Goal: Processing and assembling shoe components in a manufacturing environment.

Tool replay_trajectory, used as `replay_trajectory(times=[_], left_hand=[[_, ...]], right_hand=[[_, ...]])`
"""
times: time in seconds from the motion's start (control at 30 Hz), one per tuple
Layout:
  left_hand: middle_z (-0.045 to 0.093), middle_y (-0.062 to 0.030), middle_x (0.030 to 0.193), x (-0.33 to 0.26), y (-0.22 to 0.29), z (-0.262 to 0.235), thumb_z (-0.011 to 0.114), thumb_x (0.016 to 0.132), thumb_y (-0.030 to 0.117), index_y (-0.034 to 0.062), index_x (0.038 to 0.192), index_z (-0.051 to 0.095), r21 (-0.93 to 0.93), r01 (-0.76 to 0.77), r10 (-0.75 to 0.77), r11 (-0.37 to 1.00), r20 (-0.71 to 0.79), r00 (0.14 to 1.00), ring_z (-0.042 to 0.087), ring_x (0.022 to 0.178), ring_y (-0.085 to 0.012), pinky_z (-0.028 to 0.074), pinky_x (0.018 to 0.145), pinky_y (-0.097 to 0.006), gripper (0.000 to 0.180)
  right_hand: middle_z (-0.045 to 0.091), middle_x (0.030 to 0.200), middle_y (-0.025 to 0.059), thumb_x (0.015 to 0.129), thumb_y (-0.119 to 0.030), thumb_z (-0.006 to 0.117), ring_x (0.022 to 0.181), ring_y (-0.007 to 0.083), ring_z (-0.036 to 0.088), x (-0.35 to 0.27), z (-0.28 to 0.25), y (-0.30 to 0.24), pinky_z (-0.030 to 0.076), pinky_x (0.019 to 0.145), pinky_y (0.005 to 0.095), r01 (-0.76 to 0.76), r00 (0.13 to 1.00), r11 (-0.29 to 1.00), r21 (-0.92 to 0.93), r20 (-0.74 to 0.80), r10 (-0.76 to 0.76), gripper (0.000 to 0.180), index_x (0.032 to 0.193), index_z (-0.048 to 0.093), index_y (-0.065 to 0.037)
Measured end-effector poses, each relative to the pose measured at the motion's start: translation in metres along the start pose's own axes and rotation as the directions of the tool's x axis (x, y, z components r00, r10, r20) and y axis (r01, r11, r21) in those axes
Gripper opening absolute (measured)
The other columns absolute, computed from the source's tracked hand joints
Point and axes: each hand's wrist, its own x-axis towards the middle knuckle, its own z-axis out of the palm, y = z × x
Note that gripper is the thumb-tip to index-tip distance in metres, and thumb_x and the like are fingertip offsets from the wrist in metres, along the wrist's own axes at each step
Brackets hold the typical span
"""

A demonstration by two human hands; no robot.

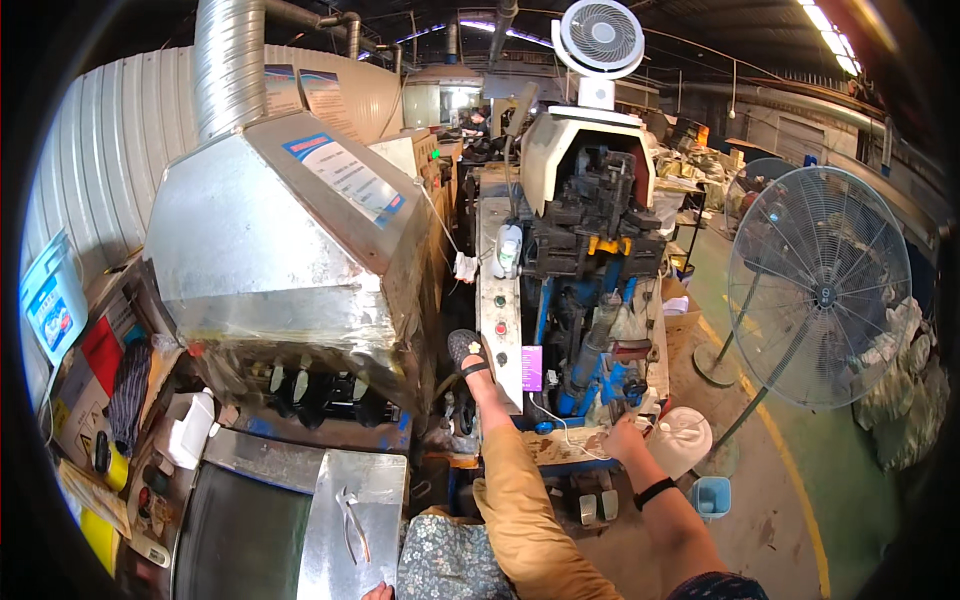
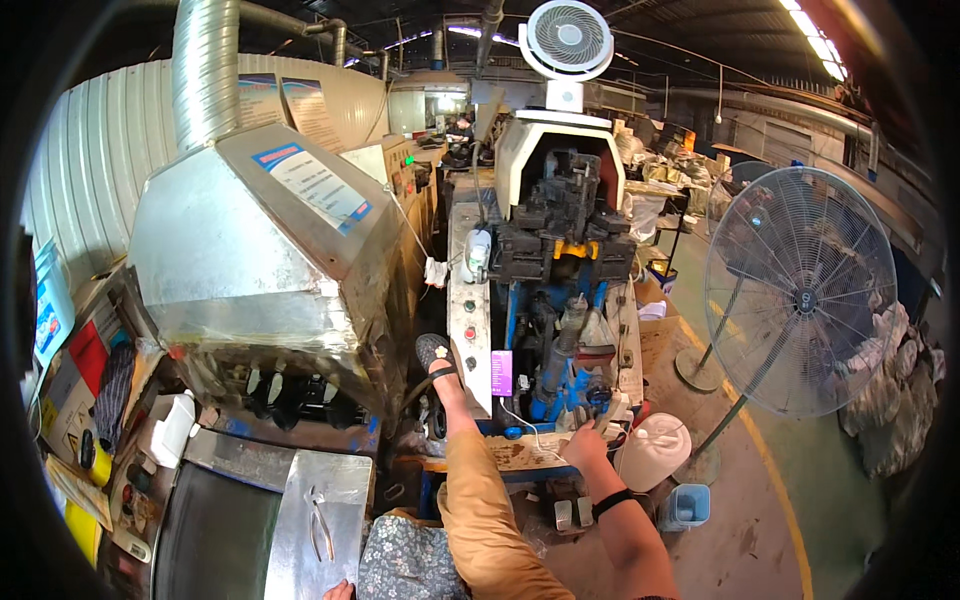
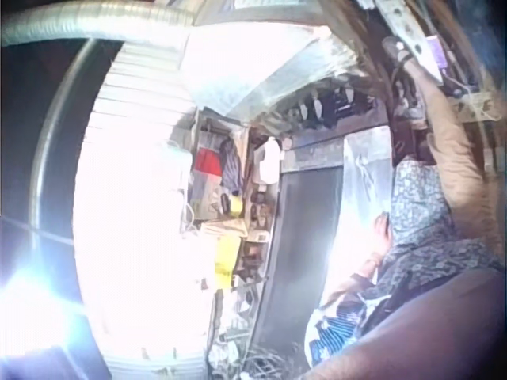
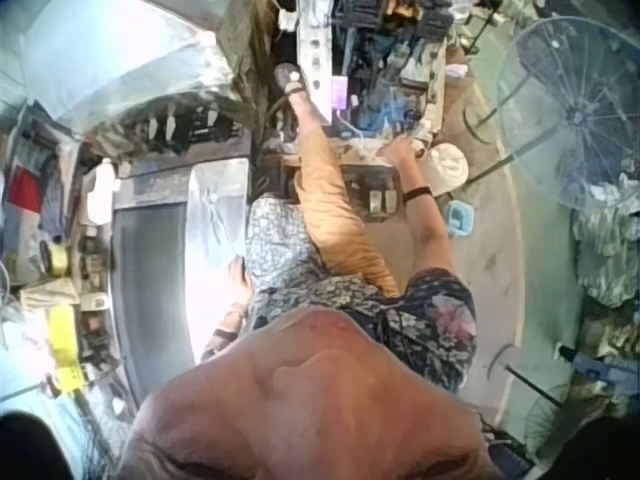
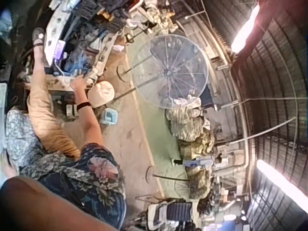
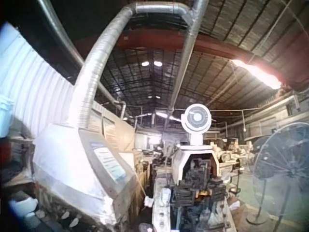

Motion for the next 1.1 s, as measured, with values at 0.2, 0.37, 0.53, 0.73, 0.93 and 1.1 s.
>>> replay_trajectory(times=[0.2, 0.37, 0.53, 0.73, 0.93, 1.1], left_hand=[[0.056, -0.0263, 0.139, -0.006, -0.004, 0.001, 0.058, 0.092, 0.006, -0.003, 0.137, 0.055, -0.015, -0.004, 0.004, 1.0, 0.009, 1.0, 0.05, 0.127, -0.0469, 0.038, 0.111, -0.053, 0.046], [0.052, -0.0264, 0.144, -0.004, 0.001, -0.001, 0.059, 0.091, 0.008, -0.0038, 0.142, 0.05, -0.019, -0.017, 0.017, 1.0, 0.011, 1.0, 0.047, 0.13, -0.0476, 0.037, 0.113, -0.053, 0.053], [0.048, -0.0268, 0.148, -0.005, 0.003, -0.004, 0.057, 0.092, 0.008, -0.0044, 0.145, 0.047, -0.058, 0.044, -0.039, 0.997, 0.093, 0.995, 0.043, 0.137, -0.0472, 0.033, 0.117, -0.052, 0.055], [0.046, -0.0261, 0.151, -0.006, 0.006, -0.006, 0.057, 0.087, 0.002, -0.0031, 0.148, 0.044, -0.084, 0.064, -0.058, 0.994, 0.073, 0.996, 0.04, 0.14, -0.0471, 0.032, 0.119, -0.051, 0.063], [0.048, -0.0246, 0.15, -0.004, 0.005, -0.006, 0.057, 0.086, 0.0, -0.0014, 0.147, 0.046, -0.071, 0.085, -0.077, 0.994, 0.106, 0.991, 0.041, 0.138, -0.0464, 0.033, 0.118, -0.051, 0.062], [0.049, -0.0243, 0.149, -0.003, 0.004, -0.002, 0.056, 0.089, -0.001, -0.0015, 0.145, 0.049, -0.078, 0.049, -0.045, 0.996, 0.049, 0.998, 0.044, 0.136, -0.0464, 0.035, 0.116, -0.051, 0.057]], right_hand=[[0.069, 0.115, 0.0253, 0.081, -0.04, 0.079, 0.098, 0.0376, 0.071, 0.016, 0.017, 0.005, 0.058, 0.083, 0.0412, -0.07, 0.994, 0.994, 0.082, -0.074, 0.076, 0.115, 0.157, 0.008, 0.01], [0.069, 0.116, 0.0232, 0.082, -0.033, 0.081, 0.097, 0.0403, 0.07, 0.048, 0.04, 0.045, 0.057, 0.085, 0.0442, -0.094, 0.995, 0.774, 0.626, 0.027, 0.1, 0.095, 0.154, 0.029, 0.0], [0.071, 0.095, 0.0227, 0.083, -0.025, 0.077, 0.083, 0.0366, 0.069, 0.062, 0.05, 0.052, 0.056, 0.075, 0.0459, -0.159, 0.979, 0.893, 0.42, -0.052, 0.199, 0.043, 0.11, 0.066, 0.007], [0.071, 0.11, 0.0279, 0.088, -0.027, 0.069, 0.102, 0.043, 0.068, 0.021, 0.018, 0.026, 0.055, 0.088, 0.0496, -0.116, 0.977, 0.964, 0.238, -0.146, 0.154, 0.046, 0.116, 0.065, 0.009], [0.071, 0.11, 0.0273, 0.089, -0.026, 0.068, 0.101, 0.0429, 0.068, 0.011, 0.01, 0.016, 0.056, 0.087, 0.0507, -0.103, 0.975, 0.967, 0.235, -0.166, 0.144, 0.044, 0.116, 0.064, 0.008], [0.071, 0.111, 0.0268, 0.089, -0.026, 0.068, 0.101, 0.0425, 0.069, 0.021, 0.017, 0.023, 0.056, 0.087, 0.0508, -0.161, 0.976, 0.947, 0.276, -0.097, 0.195, 0.044, 0.117, 0.064, 0.007]])
